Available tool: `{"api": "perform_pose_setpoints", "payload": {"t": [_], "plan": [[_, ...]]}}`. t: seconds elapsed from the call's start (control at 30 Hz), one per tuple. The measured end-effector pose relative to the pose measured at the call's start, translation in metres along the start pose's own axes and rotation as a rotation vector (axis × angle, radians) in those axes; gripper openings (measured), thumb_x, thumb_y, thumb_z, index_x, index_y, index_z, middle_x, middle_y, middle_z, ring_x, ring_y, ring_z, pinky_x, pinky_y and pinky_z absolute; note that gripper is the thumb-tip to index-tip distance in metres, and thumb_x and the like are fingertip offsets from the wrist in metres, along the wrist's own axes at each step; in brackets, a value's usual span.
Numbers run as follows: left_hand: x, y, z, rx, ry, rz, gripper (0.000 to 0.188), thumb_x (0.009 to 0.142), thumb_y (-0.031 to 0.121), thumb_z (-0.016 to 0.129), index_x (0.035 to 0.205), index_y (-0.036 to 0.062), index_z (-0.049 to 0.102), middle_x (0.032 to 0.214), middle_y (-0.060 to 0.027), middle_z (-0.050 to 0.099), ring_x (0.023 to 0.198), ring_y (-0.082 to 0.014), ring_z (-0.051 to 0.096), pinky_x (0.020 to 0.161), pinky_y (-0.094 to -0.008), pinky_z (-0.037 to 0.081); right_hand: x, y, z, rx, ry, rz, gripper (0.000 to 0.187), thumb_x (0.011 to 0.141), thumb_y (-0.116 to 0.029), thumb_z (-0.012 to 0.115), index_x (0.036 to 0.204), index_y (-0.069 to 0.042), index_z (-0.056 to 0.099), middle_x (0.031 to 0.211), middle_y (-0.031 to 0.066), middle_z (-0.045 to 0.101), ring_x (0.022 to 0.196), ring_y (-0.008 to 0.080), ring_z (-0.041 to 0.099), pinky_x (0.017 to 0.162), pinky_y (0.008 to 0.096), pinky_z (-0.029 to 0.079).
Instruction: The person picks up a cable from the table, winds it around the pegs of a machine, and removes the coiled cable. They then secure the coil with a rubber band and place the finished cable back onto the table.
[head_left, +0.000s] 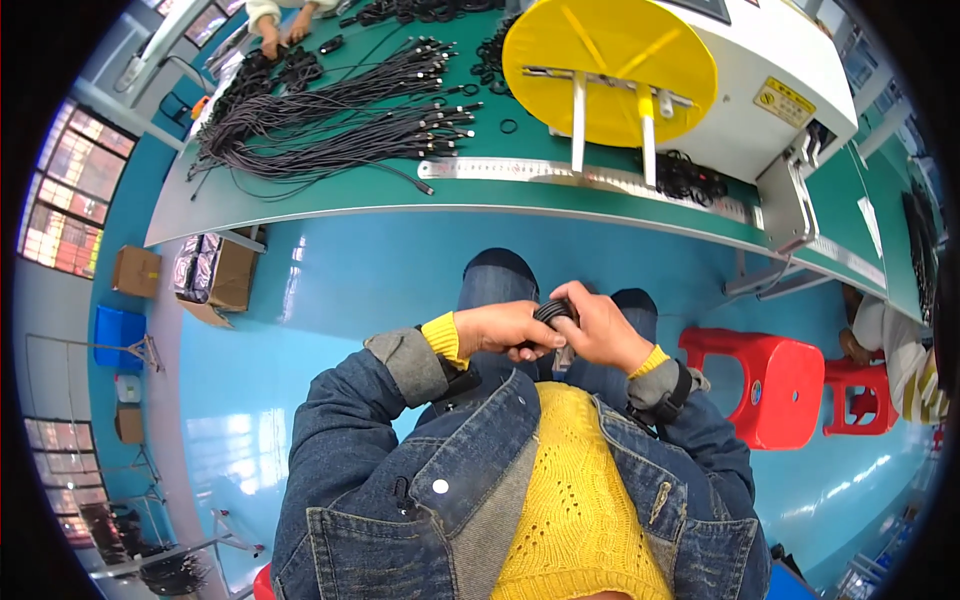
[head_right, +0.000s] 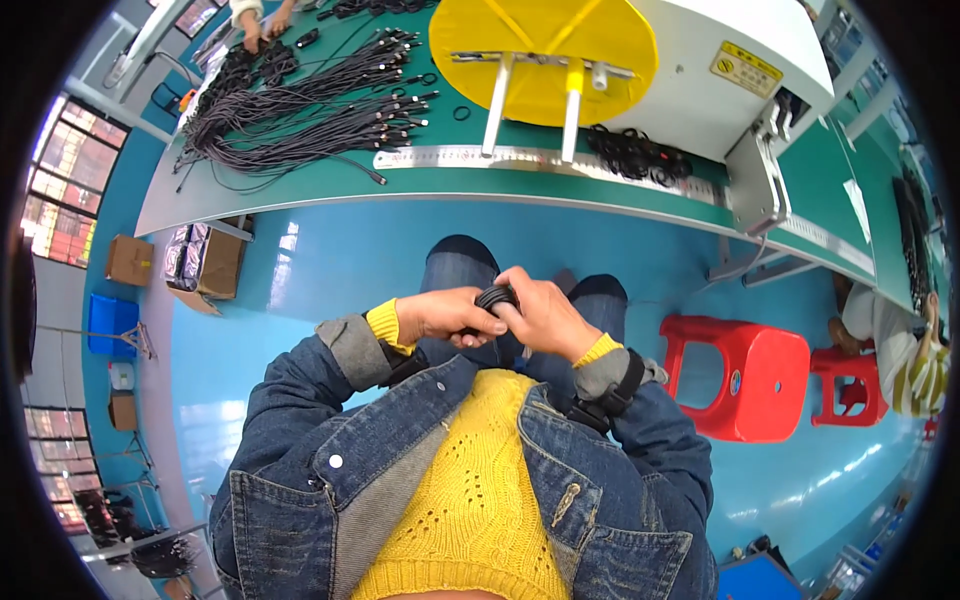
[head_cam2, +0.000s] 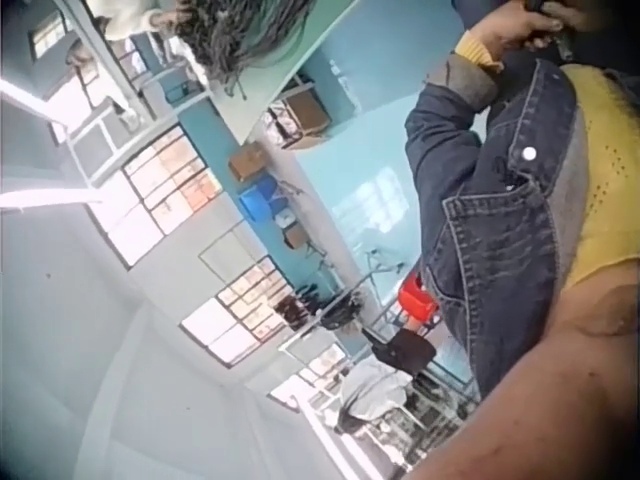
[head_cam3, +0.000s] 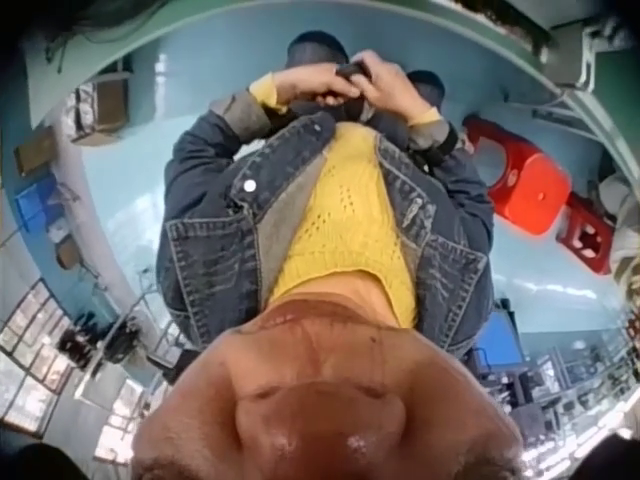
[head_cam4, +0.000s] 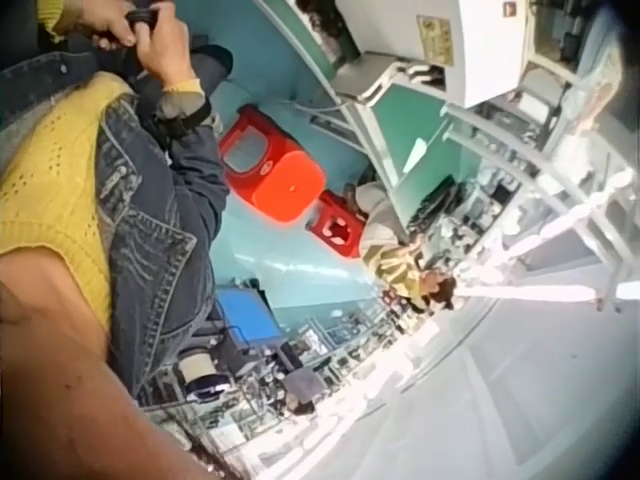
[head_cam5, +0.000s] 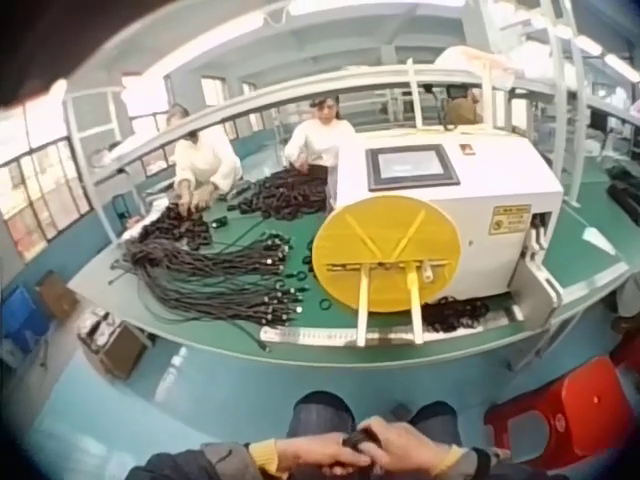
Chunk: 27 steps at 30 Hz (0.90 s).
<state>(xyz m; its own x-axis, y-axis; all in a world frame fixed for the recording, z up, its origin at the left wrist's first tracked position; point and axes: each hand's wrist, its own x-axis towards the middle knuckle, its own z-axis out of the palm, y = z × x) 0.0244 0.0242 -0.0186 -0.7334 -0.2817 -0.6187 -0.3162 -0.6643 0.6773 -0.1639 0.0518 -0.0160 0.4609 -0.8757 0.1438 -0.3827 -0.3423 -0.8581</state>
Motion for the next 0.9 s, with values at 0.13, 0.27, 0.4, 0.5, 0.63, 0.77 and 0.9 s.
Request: {"api": "perform_pose_setpoints", "payload": {"t": [0.13, 0.27, 0.4, 0.5, 0.63, 0.77, 0.9], "plan": [[-0.017, -0.005, -0.008, 0.031, 0.176, -0.061, 0.018, 0.082, 0.023, 0.06, 0.078, 0.008, 0.051, 0.06, 0.0027, 0.047, 0.044, -0.004, 0.041, 0.036, -0.0176, 0.029, 0.004, -0.005, -0.001, 0.15, -0.101, 0.082, 0.029, 0.077, -0.009, 0.057, 0.104, -0.001, 0.049, 0.066, 0.0089, 0.055, 0.058, 0.02, 0.054, 0.054, 0.0298, 0.043], [-0.046, 0.032, -0.044, -0.037, 0.362, 0.06, 0.019, 0.082, 0.021, 0.06, 0.071, 0.0087, 0.049, 0.058, 0.0035, 0.047, 0.046, -0.0032, 0.042, 0.037, -0.0172, 0.028, 0.002, 0.011, -0.002, 0.279, -0.038, 0.259, 0.024, 0.08, -0.009, 0.058, 0.102, 0.0, 0.052, 0.064, -0.0003, 0.05, 0.058, 0.0063, 0.046, 0.053, 0.0228, 0.039], [-0.111, 0.137, -0.154, -0.014, 0.584, 0.796, 0.016, 0.083, 0.021, 0.059, 0.076, 0.009, 0.051, 0.061, 0.0002, 0.05, 0.052, -0.0081, 0.046, 0.046, -0.0222, 0.035, -0.005, 0.034, 0.001, 0.219, -0.124, 0.288, 0.021, 0.08, -0.01, 0.059, 0.097, 0.002, 0.054, 0.065, -0.001, 0.051, 0.06, 0.0048, 0.045, 0.054, 0.022, 0.039], [-0.167, 0.222, -0.224, -0.406, 0.791, 1.083, 0.019, 0.087, 0.017, 0.051, 0.101, 0.0049, 0.051, 0.072, -0.0031, 0.056, 0.077, -0.0137, 0.058, 0.062, -0.0244, 0.046, -0.011, 0.037, 0.003, 0.234, -0.147, 0.338, 0.02, 0.08, -0.01, 0.059, 0.095, 0.002, 0.055, 0.065, -0.0004, 0.052, 0.06, 0.0052, 0.046, 0.054, 0.0223, 0.04], [-0.166, 0.217, -0.274, 0.298, 0.985, 1.043, 0.026, 0.086, 0.025, 0.056, 0.098, 0.002, 0.056, 0.083, -0.0048, 0.06, 0.083, -0.0152, 0.058, 0.071, -0.0245, 0.047, -0.01, 0.039, 0.002, 0.214, -0.141, 0.396, 0.02, 0.078, -0.011, 0.059, 0.093, 0.003, 0.056, 0.065, 0.0028, 0.055, 0.059, 0.0096, 0.051, 0.055, 0.0249, 0.042], [-0.077, 0.197, -0.207, 0.761, 1.061, 0.561, 0.023, 0.08, 0.016, 0.059, 0.099, 0.004, 0.063, 0.088, -0.005, 0.064, 0.072, -0.0124, 0.057, 0.063, -0.027, 0.047, 0.0, 0.041, 0.004, 0.171, -0.133, 0.39, 0.022, 0.076, -0.014, 0.061, 0.09, 0.002, 0.057, 0.063, 0.0094, 0.059, 0.057, 0.0195, 0.058, 0.056, 0.0303, 0.044], [-0.017, 0.159, -0.173, 1.415, 0.92, 0.713, 0.025, 0.078, 0.012, 0.059, 0.103, 0.01, 0.062, 0.094, -0.0103, 0.059, 0.079, -0.0247, 0.058, 0.07, -0.0343, 0.048, 0.007, 0.038, 0.003, 0.097, -0.187, 0.359, 0.021, 0.076, -0.014, 0.06, 0.089, 0.003, 0.057, 0.063, 0.0098, 0.059, 0.058, 0.0198, 0.058, 0.056, 0.0302, 0.045]]}}
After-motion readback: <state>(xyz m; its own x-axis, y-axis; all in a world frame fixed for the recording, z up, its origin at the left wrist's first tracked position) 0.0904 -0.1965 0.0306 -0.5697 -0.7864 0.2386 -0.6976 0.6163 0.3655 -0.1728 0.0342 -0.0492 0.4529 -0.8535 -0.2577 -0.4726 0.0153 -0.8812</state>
